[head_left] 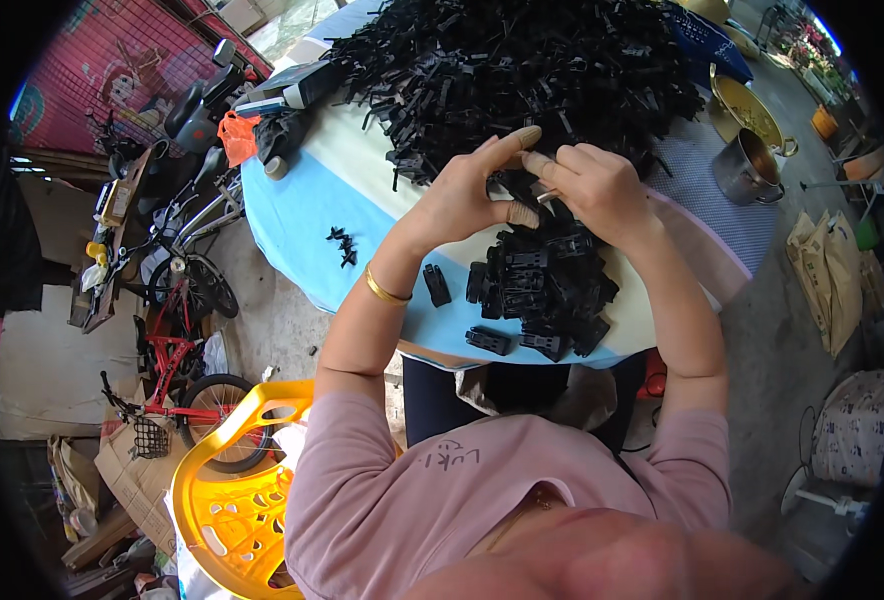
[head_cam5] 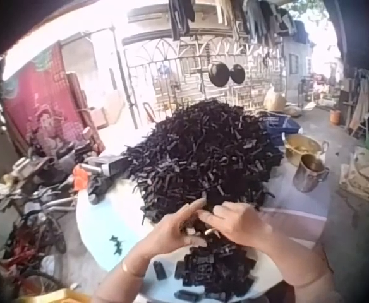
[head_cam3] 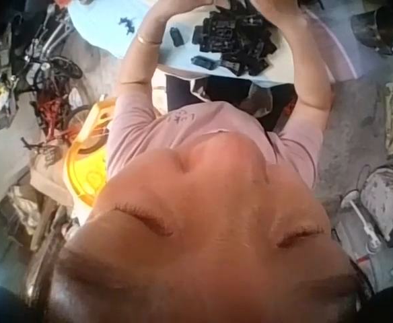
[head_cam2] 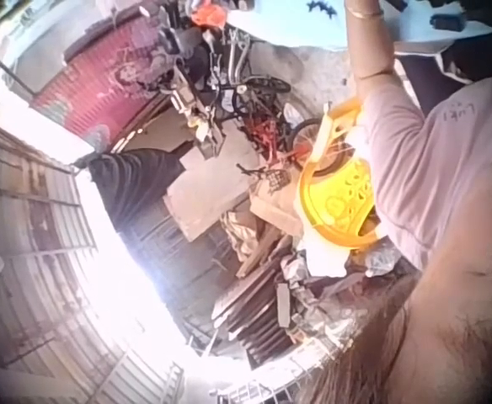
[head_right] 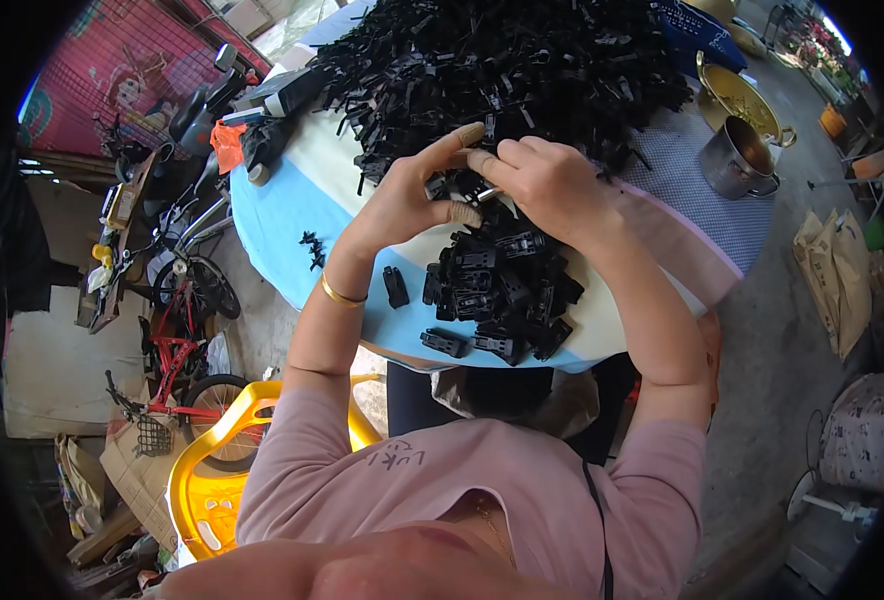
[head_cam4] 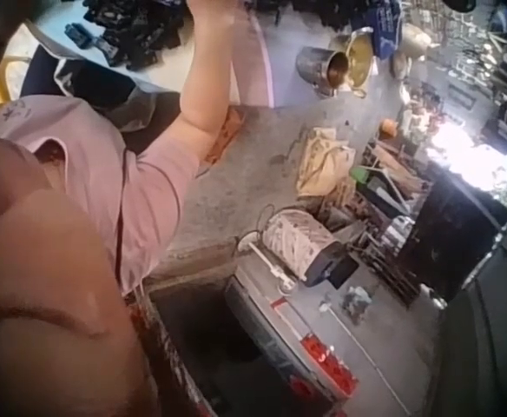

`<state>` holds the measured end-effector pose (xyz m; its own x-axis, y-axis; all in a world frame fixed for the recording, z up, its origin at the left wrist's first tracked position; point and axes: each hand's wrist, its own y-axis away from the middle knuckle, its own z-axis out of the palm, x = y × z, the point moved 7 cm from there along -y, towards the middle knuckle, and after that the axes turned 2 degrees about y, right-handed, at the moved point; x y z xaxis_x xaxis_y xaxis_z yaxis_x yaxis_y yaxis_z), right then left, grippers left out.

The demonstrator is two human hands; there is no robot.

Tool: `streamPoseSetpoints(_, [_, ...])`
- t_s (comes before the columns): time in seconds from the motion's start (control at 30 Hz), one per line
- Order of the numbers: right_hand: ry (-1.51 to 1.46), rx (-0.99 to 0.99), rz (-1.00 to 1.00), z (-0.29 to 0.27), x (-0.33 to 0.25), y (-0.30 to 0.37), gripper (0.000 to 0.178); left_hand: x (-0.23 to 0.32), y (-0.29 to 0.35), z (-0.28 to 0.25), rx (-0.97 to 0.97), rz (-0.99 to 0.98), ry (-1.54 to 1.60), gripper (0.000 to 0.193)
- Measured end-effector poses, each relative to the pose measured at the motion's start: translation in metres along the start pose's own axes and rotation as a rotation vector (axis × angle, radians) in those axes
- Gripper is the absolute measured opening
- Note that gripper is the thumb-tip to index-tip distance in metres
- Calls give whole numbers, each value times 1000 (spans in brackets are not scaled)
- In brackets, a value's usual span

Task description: Manually assembling small black plastic components at a workbench.

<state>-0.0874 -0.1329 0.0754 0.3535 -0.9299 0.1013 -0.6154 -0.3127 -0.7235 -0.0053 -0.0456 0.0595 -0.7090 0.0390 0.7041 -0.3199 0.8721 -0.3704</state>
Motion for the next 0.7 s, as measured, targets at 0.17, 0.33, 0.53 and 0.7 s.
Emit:
streamPoseSetpoints(0.17, [-58,-37,-4,5,-2,3,34,-9,-1,7,-92,-155,262,85])
streamPoseSetpoints(0.33, [-491,-110,497,-3,24,-2,36,-21,1,3,99,-158,618,48])
streamPoseSetpoints(0.53, [-893,-116,735,10,34,13,29,-19,2,9,212,-97,709,30])
streamPoseSetpoints(0.7, [-859,-68,696,16,33,12,19,-12,5,13,276,-37,424,27])
